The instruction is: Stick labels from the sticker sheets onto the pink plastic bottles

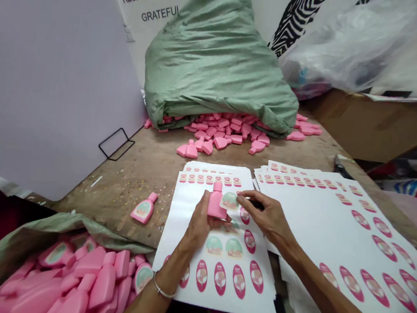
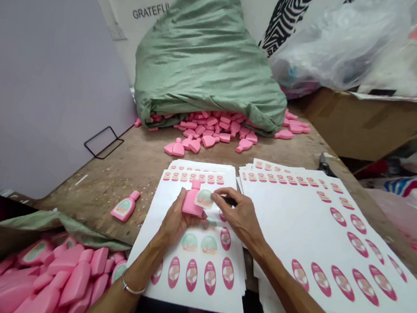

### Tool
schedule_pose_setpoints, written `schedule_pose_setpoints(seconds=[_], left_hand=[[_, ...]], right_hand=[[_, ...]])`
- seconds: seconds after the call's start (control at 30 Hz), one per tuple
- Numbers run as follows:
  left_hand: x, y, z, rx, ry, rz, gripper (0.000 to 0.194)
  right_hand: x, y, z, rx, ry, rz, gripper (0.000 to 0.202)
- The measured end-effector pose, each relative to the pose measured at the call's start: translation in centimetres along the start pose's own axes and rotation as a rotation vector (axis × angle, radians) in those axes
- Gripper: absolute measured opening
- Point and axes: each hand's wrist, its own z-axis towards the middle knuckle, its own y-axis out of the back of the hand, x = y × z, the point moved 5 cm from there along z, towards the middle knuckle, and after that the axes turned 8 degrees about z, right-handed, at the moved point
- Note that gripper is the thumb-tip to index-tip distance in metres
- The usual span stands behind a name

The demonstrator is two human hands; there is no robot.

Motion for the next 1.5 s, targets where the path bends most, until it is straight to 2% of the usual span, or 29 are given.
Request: schedule_pose_setpoints(seconds=[0.17, 0.53, 0.63, 0.7, 0.8, 0.9, 0.97, 1.03, 1.1, 1.17, 1.2, 1.27, 1.33, 1.37, 1.43, 1.5], left_hand=[[-1.2, -0.8, -0.8, 0.001, -0.015, -0.12, 0.056], [-1.3, -1.0, -1.1, 0.027, -0.016, -0.124, 0.059], [-1.7, -1.1, -1.4, 0.05, -0.045, -0.101, 0.049], [-2.1, -1.1, -1.6, 0.072, -0.085, -0.052, 0.041], [-2.7, -1.2, -2.0, 0.106, -0.122, 0.003, 0.039], [-3.0, -1.6, -2.5, 0.168, -0.1, 0.042, 0.037], [-3.1, -1.7, -3.0, 0.196, -0.058, 0.074, 0.04], [-3.1, -1.2, -3.6, 0.195, -0.019, 0.074, 0.043], [-3.1, 0.1, -4.2, 0.159, 0.005, 0.059, 0.042], [-3.2, 2.8, -4.5, 0.045, 0.001, 0.08, 0.036], [-3.3, 4.6, -4.6, -0.053, -0.011, 0.12, 0.034], [-3.8, 8.9, -4.7, -0.326, -0.062, 0.282, 0.037], [-4.6, 12.9, -5.1, -0.606, -0.12, 0.553, 0.039], [-5.0, 14.4, -5.2, -0.708, -0.142, 0.706, 0.038], [-5.7, 16.2, -5.0, -0.817, -0.183, 0.976, 0.034], [-6.2, 16.7, -4.7, -0.862, -0.241, 1.156, 0.032]], right_hand=[[1.6, -1.6, -0.4, 0.03, 0.019, 0.053, 0.031], [2.3, -2.1, -0.6, 0.045, 0.05, 0.0, 0.026], [2.5, -2.0, -0.5, 0.017, 0.124, -0.097, 0.027], [2.7, -1.7, -0.4, -0.035, 0.199, -0.252, 0.028], [2.8, -1.3, -0.1, -0.126, 0.224, -0.413, 0.042], [2.1, -2.2, 0.5, -0.026, 0.133, -0.24, 0.06], [1.6, -3.4, 1.0, 0.073, 0.081, -0.094, 0.057], [1.0, -4.0, 1.7, 0.086, 0.075, -0.043, 0.05], [0.5, -4.4, 3.0, 0.07, 0.092, -0.066, 0.046], [0.0, -5.2, 4.9, 0.091, 0.111, -0.123, 0.046], [-0.2, -5.8, 6.1, 0.11, 0.113, -0.174, 0.045], [-0.5, -7.4, 9.1, 0.119, 0.095, -0.314, 0.042], [-0.6, -9.6, 12.4, 0.087, 0.052, -0.456, 0.044], [-0.6, -10.8, 14.0, 0.066, 0.026, -0.499, 0.047], [-0.3, -13.2, 16.8, 0.033, -0.021, -0.532, 0.057], [0.1, -15.0, 18.7, 0.022, -0.061, -0.55, 0.061]])
